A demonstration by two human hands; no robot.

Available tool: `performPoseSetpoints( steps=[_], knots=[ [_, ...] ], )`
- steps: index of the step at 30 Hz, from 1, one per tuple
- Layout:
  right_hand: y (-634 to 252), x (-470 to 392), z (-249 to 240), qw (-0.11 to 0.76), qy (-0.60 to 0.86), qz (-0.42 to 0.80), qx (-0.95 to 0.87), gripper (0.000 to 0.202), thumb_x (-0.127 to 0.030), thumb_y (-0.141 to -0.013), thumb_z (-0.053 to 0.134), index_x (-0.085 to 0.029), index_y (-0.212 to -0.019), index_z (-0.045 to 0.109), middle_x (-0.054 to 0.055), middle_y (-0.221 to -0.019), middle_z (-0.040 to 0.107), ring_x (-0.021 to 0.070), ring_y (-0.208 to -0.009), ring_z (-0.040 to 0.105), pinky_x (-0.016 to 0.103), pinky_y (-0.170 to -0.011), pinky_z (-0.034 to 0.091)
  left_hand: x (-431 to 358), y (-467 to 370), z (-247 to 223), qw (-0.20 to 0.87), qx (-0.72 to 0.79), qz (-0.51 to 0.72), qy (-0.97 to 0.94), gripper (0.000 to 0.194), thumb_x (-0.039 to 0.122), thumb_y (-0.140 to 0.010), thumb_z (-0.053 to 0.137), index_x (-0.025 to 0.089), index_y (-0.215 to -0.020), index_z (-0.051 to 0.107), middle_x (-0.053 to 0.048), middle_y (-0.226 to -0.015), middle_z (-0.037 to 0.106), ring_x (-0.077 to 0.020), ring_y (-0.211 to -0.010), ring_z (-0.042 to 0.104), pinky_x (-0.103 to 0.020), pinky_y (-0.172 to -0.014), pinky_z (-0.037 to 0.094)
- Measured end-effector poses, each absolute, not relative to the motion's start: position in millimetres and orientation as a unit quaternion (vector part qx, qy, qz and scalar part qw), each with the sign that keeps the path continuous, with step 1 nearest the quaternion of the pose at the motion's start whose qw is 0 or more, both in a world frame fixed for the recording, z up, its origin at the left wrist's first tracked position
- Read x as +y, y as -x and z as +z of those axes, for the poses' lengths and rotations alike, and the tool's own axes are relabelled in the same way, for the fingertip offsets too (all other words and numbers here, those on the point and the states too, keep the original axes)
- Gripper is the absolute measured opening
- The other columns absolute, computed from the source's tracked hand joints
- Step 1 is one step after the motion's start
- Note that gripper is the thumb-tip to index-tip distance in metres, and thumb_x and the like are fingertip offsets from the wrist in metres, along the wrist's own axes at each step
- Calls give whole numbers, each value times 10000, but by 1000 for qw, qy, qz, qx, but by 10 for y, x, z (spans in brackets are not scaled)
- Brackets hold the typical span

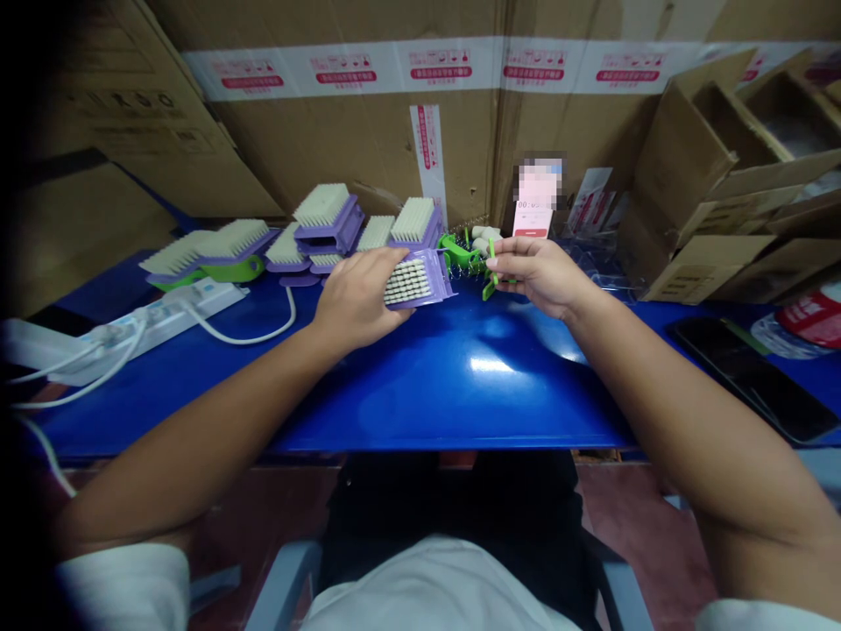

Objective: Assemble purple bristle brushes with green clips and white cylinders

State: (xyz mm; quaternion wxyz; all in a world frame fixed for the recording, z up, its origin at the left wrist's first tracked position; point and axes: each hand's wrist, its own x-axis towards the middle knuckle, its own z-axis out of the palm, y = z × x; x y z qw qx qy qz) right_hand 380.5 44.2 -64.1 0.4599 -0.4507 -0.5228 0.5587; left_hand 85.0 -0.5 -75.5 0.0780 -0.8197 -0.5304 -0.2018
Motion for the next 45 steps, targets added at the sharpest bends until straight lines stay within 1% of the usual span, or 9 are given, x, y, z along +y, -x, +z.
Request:
performPoseSetpoints(
  steps=[7,13,21,26,31,34,39,45],
  knots=[
    [-3821,468,-662,449,444,559,-537,372,-263,-620,1068,-257,-866,788,1,-840,771,183,-766,719,391,-791,655,-22,-859,-739,75,-528,-198,822,737,286,-921,752,179,-1620,546,-175,-1641,639,-407,-1510,600,-548,-1256,478],
    [-3809,455,-657,447,441,570,-530,423,-295,-554,1107,-257,-853,810,-4,-828,773,173,-765,715,362,-758,644,-29,-873,-727,81,-529,-195,822,725,286,-931,747,172,-1619,552,-175,-1635,642,-400,-1513,599,-534,-1264,470],
    [-3778,428,-635,452,442,578,-515,446,-257,-505,1119,-251,-788,774,-18,-790,762,157,-752,713,327,-737,622,-34,-868,-728,80,-524,-204,823,725,280,-924,745,207,-1619,548,-159,-1631,651,-405,-1498,603,-546,-1254,471],
    [-3770,429,-646,451,445,574,-518,444,-252,-507,1104,-247,-802,772,-15,-803,763,163,-757,712,340,-742,618,-33,-861,-743,88,-519,-199,827,740,283,-920,752,168,-1623,551,-176,-1623,650,-407,-1499,599,-532,-1252,464],
    [-3754,415,-641,451,448,577,-513,501,-244,-462,1123,-230,-818,770,-28,-774,750,143,-735,705,314,-730,602,-25,-854,-752,93,-516,-202,828,752,281,-912,761,182,-1625,544,-166,-1620,653,-401,-1495,601,-520,-1243,465],
    [-3747,412,-639,452,447,578,-511,508,-258,-442,1130,-228,-806,777,-28,-770,749,142,-738,708,310,-731,601,-25,-854,-753,95,-514,-204,828,746,274,-911,764,171,-1619,552,-172,-1614,657,-400,-1490,606,-525,-1246,465],
    [-3743,417,-652,449,447,576,-516,517,-284,-446,1137,-225,-822,787,-25,-777,754,142,-737,704,315,-733,600,-31,-861,-755,98,-512,-206,828,730,273,-920,755,163,-1614,558,-182,-1603,662,-409,-1478,612,-541,-1229,478],
    [-3743,418,-663,452,447,577,-514,518,-265,-447,1130,-213,-825,780,-17,-781,753,142,-732,698,323,-739,595,-31,-858,-765,106,-502,-213,831,702,279,-941,728,176,-1614,558,-173,-1594,671,-401,-1468,618,-535,-1226,474]
  ],
)
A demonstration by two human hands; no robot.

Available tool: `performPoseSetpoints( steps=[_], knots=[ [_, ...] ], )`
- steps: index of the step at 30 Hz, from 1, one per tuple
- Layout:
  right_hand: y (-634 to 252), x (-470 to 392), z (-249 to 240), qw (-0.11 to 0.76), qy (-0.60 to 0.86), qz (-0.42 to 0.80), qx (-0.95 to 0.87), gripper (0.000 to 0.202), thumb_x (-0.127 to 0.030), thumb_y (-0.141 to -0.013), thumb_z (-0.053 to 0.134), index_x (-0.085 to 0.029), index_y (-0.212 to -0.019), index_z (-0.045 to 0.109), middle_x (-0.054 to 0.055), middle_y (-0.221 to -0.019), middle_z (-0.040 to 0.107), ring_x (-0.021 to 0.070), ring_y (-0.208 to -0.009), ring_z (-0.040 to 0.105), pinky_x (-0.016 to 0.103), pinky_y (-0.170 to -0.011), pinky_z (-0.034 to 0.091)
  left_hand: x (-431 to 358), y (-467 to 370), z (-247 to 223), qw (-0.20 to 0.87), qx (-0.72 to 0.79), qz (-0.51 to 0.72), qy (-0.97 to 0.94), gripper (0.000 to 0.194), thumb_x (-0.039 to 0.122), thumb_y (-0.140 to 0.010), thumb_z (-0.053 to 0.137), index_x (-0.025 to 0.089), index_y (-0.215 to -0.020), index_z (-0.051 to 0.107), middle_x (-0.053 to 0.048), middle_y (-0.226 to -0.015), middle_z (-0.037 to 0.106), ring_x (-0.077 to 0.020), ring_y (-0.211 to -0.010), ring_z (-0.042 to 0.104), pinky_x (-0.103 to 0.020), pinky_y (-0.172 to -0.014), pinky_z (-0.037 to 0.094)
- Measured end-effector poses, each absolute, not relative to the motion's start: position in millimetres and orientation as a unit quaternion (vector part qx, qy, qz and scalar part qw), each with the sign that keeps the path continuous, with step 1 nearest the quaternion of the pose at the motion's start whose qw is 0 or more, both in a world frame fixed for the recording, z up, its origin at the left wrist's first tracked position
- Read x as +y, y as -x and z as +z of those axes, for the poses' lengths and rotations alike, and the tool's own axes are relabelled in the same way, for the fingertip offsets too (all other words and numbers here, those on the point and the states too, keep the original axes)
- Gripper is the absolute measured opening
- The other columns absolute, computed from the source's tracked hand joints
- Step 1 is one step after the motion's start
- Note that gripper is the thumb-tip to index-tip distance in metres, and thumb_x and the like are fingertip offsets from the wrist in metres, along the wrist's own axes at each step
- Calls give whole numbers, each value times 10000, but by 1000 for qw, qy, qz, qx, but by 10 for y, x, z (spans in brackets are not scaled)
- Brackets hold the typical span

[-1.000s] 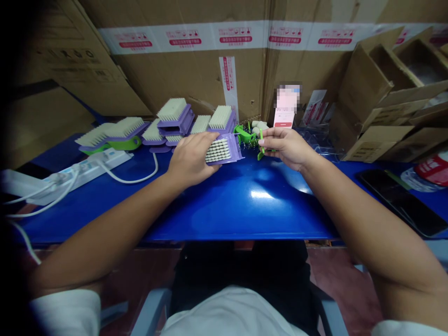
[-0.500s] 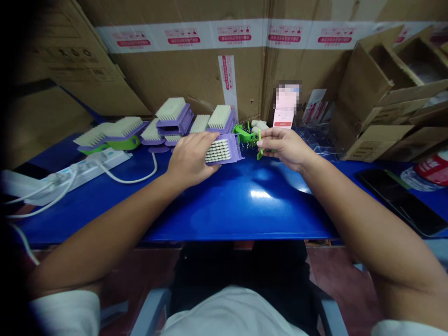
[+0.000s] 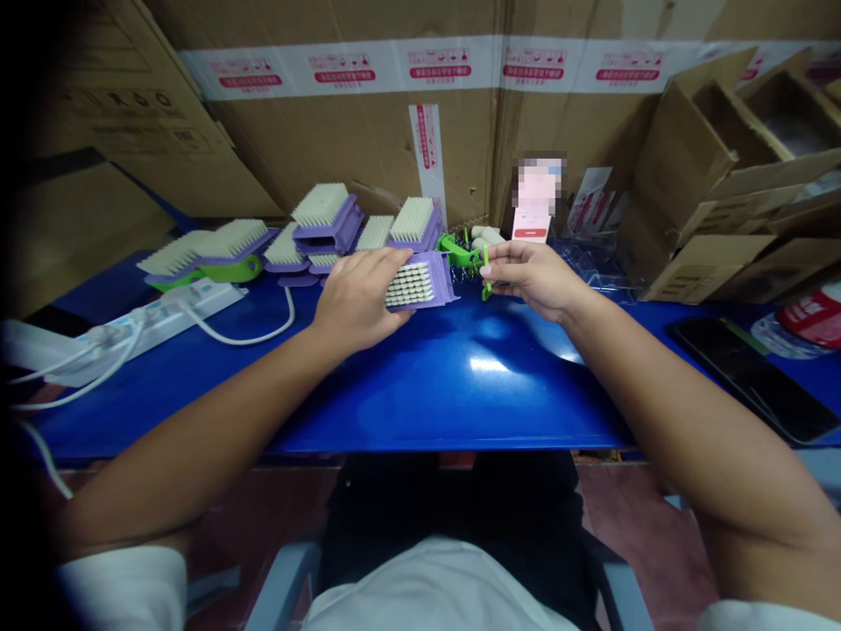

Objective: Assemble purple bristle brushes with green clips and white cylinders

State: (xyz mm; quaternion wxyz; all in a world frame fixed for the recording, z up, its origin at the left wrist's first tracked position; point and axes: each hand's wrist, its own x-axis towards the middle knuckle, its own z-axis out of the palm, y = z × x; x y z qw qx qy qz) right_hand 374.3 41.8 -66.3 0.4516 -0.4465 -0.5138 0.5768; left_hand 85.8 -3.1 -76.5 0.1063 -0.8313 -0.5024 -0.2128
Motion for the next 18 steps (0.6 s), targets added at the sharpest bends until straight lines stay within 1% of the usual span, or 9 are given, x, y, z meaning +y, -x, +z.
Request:
performPoseSetpoints(
  steps=[5,12,18],
  knots=[
    [-3748,422,-676,445,445,575,-524,487,-274,-496,1115,-226,-838,773,-13,-796,753,159,-749,698,355,-764,603,-32,-857,-772,113,-495,-215,834,699,283,-933,737,169,-1602,568,-176,-1585,675,-402,-1460,621,-529,-1208,483],
    [-3741,412,-669,440,445,578,-524,512,-287,-475,1132,-228,-842,780,-16,-790,759,158,-754,700,349,-768,603,-44,-866,-758,110,-493,-213,836,704,277,-936,738,171,-1610,565,-184,-1578,672,-413,-1458,617,-547,-1209,480],
    [-3731,399,-674,438,443,578,-527,478,-268,-506,1117,-231,-832,770,-5,-800,768,169,-776,705,353,-776,600,-53,-874,-750,108,-493,-212,837,706,266,-929,731,161,-1608,570,-190,-1585,670,-421,-1461,614,-561,-1210,477]
  ],
)
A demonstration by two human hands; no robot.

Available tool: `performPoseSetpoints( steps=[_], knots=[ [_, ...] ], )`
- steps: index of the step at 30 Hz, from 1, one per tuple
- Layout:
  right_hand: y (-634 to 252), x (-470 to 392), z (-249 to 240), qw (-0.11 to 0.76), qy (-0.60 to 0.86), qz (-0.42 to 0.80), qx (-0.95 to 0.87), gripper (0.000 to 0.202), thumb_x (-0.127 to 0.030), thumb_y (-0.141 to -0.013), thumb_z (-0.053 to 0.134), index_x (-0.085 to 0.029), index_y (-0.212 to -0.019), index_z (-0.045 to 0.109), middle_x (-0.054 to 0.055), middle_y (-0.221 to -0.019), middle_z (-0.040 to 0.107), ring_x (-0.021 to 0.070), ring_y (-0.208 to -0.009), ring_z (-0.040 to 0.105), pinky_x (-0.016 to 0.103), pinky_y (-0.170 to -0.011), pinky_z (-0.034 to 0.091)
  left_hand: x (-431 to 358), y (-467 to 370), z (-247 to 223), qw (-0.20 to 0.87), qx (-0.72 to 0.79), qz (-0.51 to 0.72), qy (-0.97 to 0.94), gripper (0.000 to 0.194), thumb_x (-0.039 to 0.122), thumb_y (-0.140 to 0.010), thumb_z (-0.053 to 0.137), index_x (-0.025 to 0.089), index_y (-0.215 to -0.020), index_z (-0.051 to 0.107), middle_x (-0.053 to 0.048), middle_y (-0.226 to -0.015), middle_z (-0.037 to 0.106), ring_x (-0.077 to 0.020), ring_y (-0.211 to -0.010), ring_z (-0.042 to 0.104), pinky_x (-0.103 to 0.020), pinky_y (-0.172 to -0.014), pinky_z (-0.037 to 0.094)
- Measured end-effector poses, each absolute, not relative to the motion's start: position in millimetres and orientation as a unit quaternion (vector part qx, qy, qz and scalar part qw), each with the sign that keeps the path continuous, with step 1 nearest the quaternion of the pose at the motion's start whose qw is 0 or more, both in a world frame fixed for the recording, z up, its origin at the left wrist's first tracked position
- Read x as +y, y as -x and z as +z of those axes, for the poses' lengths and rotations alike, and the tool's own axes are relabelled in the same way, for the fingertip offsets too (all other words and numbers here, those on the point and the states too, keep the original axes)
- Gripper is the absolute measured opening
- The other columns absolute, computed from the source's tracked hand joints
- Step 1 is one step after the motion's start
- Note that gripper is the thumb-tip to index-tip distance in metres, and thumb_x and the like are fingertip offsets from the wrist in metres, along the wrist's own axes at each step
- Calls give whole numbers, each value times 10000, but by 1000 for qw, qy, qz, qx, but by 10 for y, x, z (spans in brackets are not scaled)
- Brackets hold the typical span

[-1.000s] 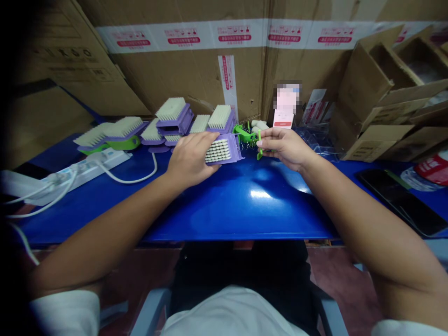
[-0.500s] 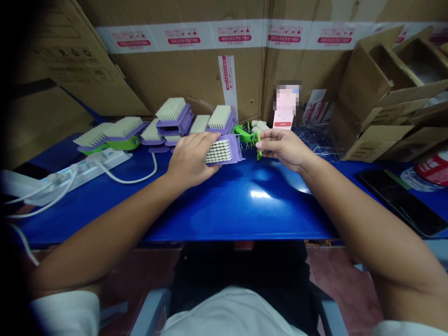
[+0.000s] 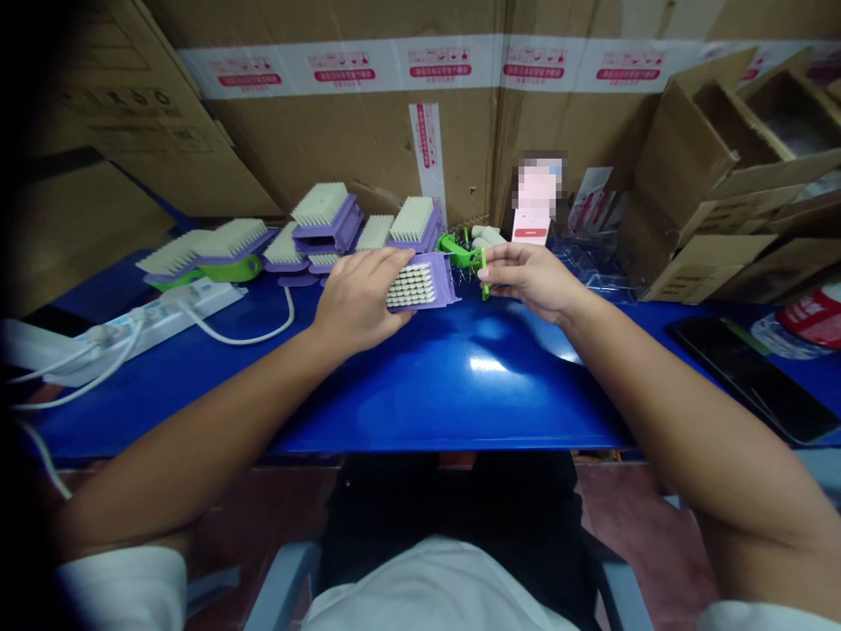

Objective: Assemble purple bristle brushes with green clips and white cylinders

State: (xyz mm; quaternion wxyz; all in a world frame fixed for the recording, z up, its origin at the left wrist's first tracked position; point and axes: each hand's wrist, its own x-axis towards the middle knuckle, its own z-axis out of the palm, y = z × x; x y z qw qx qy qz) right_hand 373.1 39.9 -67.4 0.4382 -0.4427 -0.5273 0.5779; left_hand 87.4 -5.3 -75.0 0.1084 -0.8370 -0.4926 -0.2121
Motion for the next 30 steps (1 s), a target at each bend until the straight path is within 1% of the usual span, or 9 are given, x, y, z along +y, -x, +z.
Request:
performPoseSetpoints(
  steps=[5,9,12,19,27,30],
  knots=[
    [-3734,404,-688,432,442,572,-540,467,-282,-533,1106,-241,-846,761,6,-826,780,185,-783,706,378,-778,607,-54,-876,-754,110,-491,-209,839,701,269,-934,730,151,-1608,574,-193,-1585,671,-419,-1458,617,-559,-1216,475],
    [-3728,406,-692,432,440,576,-536,503,-294,-510,1118,-237,-854,756,-1,-819,779,176,-770,709,361,-762,607,-55,-883,-758,111,-490,-211,838,714,266,-926,739,161,-1612,573,-188,-1588,672,-421,-1459,618,-560,-1218,475],
    [-3718,397,-692,435,439,578,-533,491,-281,-509,1116,-237,-838,753,-3,-813,779,173,-761,711,359,-759,610,-58,-885,-761,113,-488,-214,839,714,265,-922,738,171,-1611,575,-182,-1585,677,-416,-1456,622,-554,-1216,476],
    [-3716,382,-689,430,436,573,-545,433,-270,-562,1094,-236,-844,768,20,-842,785,200,-781,733,393,-781,620,-61,-879,-766,110,-484,-218,840,716,276,-924,729,203,-1616,561,-170,-1581,678,-414,-1448,618,-557,-1209,473],
    [-3713,377,-698,432,432,566,-554,452,-296,-572,1099,-243,-860,754,23,-841,783,213,-779,734,394,-754,619,-75,-894,-757,112,-484,-212,841,711,272,-933,715,176,-1619,558,-180,-1577,677,-410,-1452,618,-543,-1213,466],
    [-3712,376,-697,431,430,571,-550,441,-278,-576,1097,-237,-853,756,21,-832,778,207,-783,737,379,-754,615,-79,-901,-754,110,-485,-212,841,705,271,-936,713,171,-1618,563,-184,-1575,678,-411,-1453,620,-543,-1208,470]
  ],
)
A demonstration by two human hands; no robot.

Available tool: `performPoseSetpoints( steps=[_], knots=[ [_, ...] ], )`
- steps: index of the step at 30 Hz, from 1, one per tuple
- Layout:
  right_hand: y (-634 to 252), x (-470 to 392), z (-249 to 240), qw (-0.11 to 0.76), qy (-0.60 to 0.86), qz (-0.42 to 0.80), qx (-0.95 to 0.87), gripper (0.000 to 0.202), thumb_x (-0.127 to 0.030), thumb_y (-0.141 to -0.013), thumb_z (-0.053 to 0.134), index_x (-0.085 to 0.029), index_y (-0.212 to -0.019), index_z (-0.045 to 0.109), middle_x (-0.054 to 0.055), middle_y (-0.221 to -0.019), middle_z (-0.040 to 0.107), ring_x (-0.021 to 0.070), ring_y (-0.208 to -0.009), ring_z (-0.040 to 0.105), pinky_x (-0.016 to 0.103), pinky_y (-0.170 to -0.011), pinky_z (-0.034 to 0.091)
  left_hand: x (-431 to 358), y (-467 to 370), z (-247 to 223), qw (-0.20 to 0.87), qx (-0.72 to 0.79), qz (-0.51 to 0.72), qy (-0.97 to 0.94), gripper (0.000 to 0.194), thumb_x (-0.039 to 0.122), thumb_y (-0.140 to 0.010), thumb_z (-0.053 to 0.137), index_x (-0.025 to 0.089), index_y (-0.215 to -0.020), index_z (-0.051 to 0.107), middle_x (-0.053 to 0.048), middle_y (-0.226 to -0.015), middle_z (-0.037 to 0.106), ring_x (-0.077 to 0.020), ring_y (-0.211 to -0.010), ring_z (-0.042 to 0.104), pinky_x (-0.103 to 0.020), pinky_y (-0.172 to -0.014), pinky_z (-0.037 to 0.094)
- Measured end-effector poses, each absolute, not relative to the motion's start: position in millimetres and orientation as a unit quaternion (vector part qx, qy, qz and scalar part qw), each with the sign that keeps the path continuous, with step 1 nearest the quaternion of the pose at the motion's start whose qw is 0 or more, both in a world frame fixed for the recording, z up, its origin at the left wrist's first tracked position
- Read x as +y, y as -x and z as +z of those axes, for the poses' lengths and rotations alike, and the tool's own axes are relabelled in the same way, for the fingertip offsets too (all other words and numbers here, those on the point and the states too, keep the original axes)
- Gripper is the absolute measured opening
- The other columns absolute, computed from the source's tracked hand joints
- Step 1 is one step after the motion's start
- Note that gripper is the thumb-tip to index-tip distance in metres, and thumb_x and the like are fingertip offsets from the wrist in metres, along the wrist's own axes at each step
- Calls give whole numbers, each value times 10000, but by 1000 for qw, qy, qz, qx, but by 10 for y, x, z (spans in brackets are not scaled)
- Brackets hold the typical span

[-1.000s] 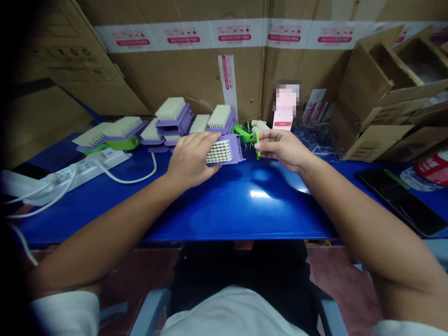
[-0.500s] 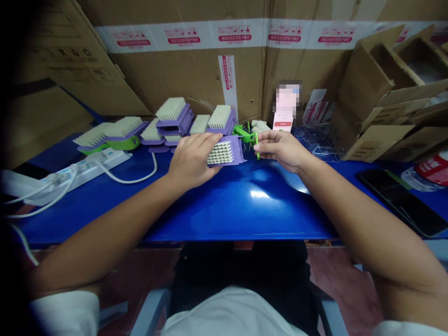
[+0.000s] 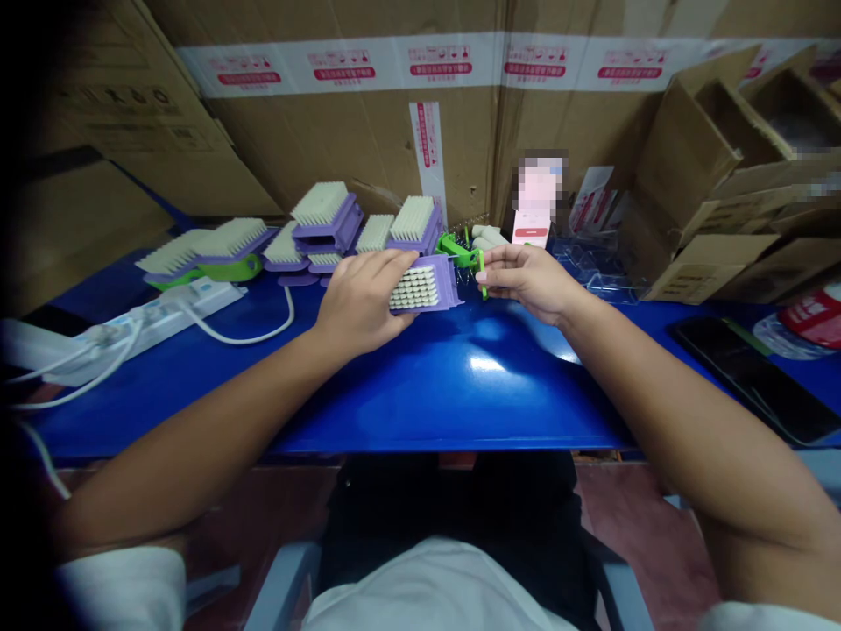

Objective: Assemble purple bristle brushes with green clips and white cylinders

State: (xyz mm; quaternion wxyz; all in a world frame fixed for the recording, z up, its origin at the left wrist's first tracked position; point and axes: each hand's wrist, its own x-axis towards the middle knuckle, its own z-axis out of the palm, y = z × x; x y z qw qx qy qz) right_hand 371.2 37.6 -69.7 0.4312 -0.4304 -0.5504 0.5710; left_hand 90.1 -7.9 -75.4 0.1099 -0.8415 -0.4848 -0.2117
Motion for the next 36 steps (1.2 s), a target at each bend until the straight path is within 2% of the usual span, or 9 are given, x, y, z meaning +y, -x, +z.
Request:
performPoseSetpoints(
  steps=[7,23,33,36],
  knots=[
    [-3715,379,-695,421,439,562,-560,451,-310,-580,1091,-250,-873,752,35,-863,781,241,-822,748,408,-752,610,-73,-903,-763,112,-482,-215,842,698,267,-934,713,162,-1609,570,-189,-1570,683,-415,-1449,625,-547,-1201,474],
    [-3709,375,-683,423,433,575,-551,455,-292,-555,1108,-242,-843,760,13,-824,788,187,-757,732,360,-738,629,-87,-914,-753,109,-484,-210,843,704,270,-933,712,166,-1615,570,-188,-1580,678,-419,-1447,626,-559,-1203,478],
    [-3716,385,-719,421,442,563,-558,452,-289,-606,1089,-243,-880,732,40,-867,763,267,-896,768,405,-765,610,-86,-910,-766,108,-485,-207,843,737,266,-914,722,177,-1628,561,-186,-1583,674,-429,-1440,622,-577,-1202,476],
    [-3706,379,-713,423,440,565,-555,448,-279,-586,1087,-244,-865,737,23,-839,754,232,-828,743,394,-757,618,-90,-914,-767,107,-486,-204,843,744,270,-915,727,186,-1634,555,-178,-1591,671,-422,-1445,621,-563,-1204,472]
  ],
)
